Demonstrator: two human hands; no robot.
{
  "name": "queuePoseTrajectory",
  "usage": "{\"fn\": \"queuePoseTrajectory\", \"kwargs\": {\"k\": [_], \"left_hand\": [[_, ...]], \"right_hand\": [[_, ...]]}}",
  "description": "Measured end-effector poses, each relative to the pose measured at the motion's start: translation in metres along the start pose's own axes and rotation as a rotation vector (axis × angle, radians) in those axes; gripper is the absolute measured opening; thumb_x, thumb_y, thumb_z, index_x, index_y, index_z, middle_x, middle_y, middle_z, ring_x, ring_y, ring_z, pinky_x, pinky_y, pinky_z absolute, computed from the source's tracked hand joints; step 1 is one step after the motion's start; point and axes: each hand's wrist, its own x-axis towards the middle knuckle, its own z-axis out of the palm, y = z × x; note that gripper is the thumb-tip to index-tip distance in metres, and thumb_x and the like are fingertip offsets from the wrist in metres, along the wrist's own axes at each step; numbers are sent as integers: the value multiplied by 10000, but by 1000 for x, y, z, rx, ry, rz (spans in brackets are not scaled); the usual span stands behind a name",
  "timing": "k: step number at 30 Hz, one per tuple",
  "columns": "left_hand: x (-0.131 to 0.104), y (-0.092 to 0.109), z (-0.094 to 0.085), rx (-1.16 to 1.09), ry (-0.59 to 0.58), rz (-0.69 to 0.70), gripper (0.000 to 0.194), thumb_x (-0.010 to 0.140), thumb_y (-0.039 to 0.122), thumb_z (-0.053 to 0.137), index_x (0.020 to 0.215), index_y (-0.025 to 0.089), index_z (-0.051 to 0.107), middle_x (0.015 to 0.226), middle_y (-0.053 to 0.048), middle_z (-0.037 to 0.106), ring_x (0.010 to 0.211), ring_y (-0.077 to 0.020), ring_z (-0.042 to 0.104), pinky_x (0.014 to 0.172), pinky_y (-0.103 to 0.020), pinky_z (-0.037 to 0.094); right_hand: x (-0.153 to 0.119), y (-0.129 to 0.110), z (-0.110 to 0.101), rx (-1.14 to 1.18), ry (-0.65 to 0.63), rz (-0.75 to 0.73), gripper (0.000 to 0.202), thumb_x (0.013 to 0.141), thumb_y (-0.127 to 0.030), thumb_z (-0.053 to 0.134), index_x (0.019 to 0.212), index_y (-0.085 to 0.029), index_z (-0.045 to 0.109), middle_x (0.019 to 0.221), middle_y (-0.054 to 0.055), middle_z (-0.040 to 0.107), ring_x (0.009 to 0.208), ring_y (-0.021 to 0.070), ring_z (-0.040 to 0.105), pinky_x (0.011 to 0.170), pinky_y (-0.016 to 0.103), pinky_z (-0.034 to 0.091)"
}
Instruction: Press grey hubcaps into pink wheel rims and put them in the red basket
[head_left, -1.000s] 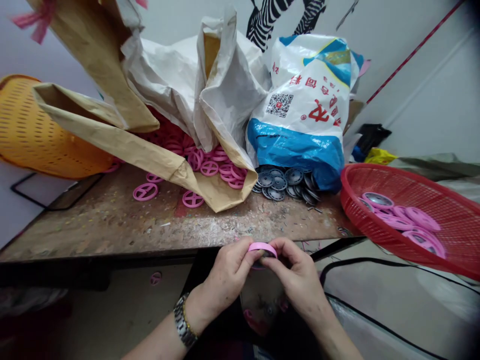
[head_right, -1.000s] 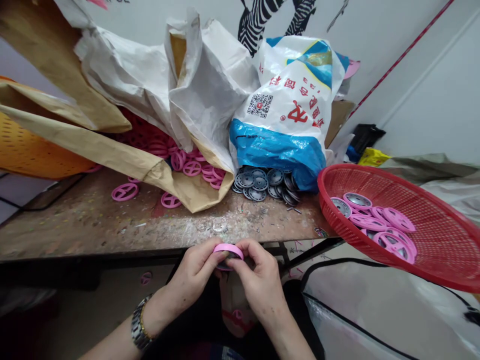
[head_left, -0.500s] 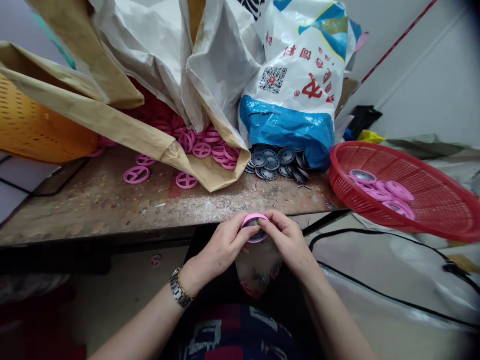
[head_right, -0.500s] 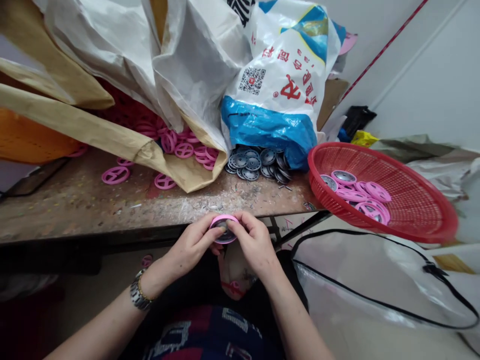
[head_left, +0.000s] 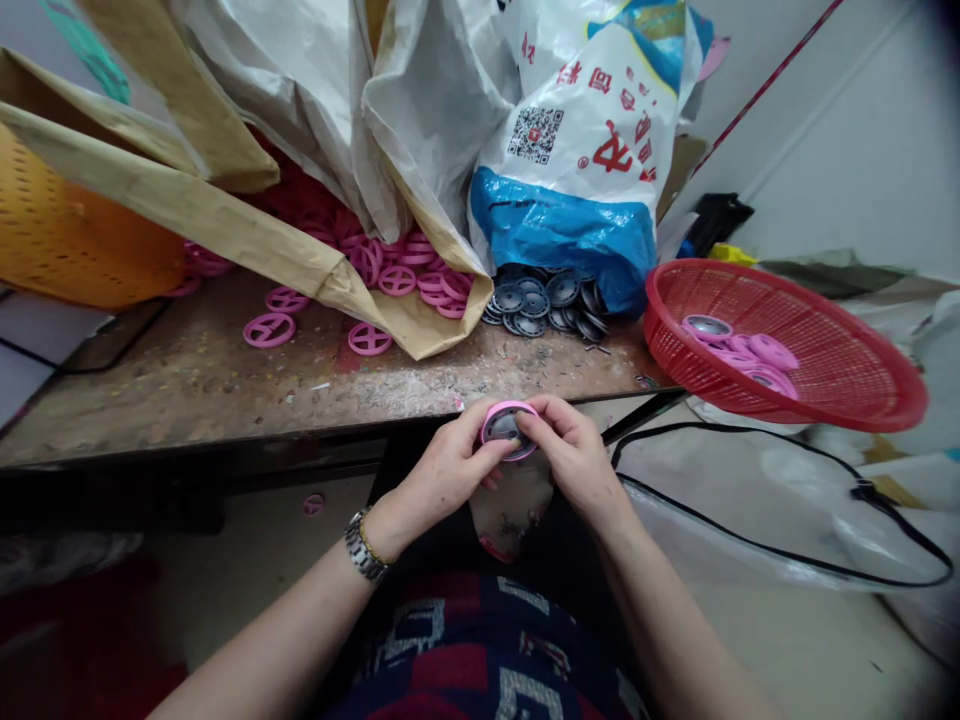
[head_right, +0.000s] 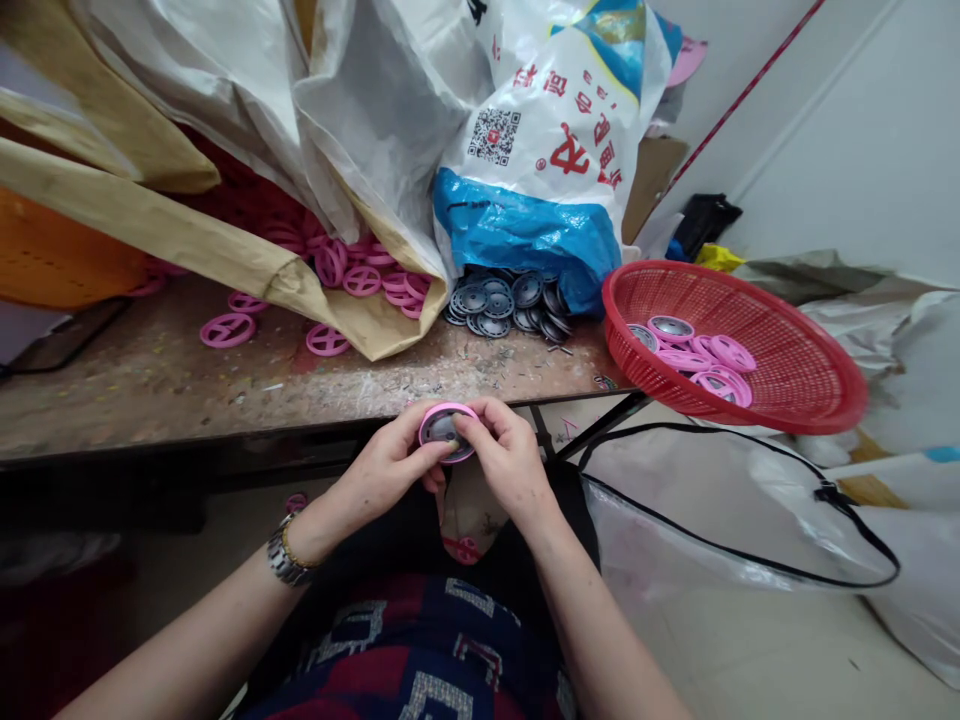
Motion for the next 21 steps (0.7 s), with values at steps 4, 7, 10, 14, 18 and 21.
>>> {"fn": "queuePoseTrajectory", "kwargs": {"k": [4, 7, 10, 14, 18, 21], "left_hand": [[-4, 3, -1, 12, -30, -12, 385, 905, 289, 594, 1280, 210, 553, 873, 8, 608, 616, -111, 620, 548, -234, 576], [-7, 5, -1, 61, -81, -10, 435, 884, 261, 625, 1306, 217, 529, 902, 5, 621, 611, -106, 615, 569, -236, 568], [-6, 4, -1, 74, -100, -8, 453, 878, 256, 630, 1317, 232, 522, 922, 1, 633, 632, -118, 627, 574, -241, 569], [-1, 1, 3, 65, -68, -7, 448, 878, 236, 613, 1318, 238, 528, 959, -10, 645, 644, -125, 637, 568, -246, 573], [0, 2, 7, 100, -43, -3, 525, 877, 238, 613, 1388, 229, 492, 858, 3, 654, 595, -128, 626, 564, -244, 546], [-2, 3, 11, 98, -19, -9, 593, 889, 245, 586, 1462, 224, 432, 790, 15, 654, 586, -138, 627, 590, -254, 539]], "right_hand": [[-5, 1, -1, -16, -15, 3, 243, 836, -433, 656, 826, -189, 652, 745, -2, 634, 703, 149, 552, 666, 255, 442], [-8, 3, -3, -36, -19, 6, 243, 840, -434, 647, 829, -191, 652, 749, 0, 639, 710, 152, 562, 672, 259, 448], [-11, 5, -7, -39, -21, 17, 229, 845, -422, 646, 836, -193, 654, 748, -2, 641, 711, 154, 567, 672, 262, 453], [-15, 3, -14, -47, -65, 27, 176, 858, -375, 638, 886, -202, 659, 804, -3, 661, 765, 161, 593, 714, 265, 469], [-19, 0, -16, -76, -49, -10, 120, 868, -321, 615, 905, -214, 655, 831, -5, 667, 806, 169, 601, 742, 269, 476], [-20, 0, -14, -112, -14, -26, 106, 880, -299, 597, 885, -212, 658, 793, -10, 651, 750, 161, 585, 703, 259, 463]]}}
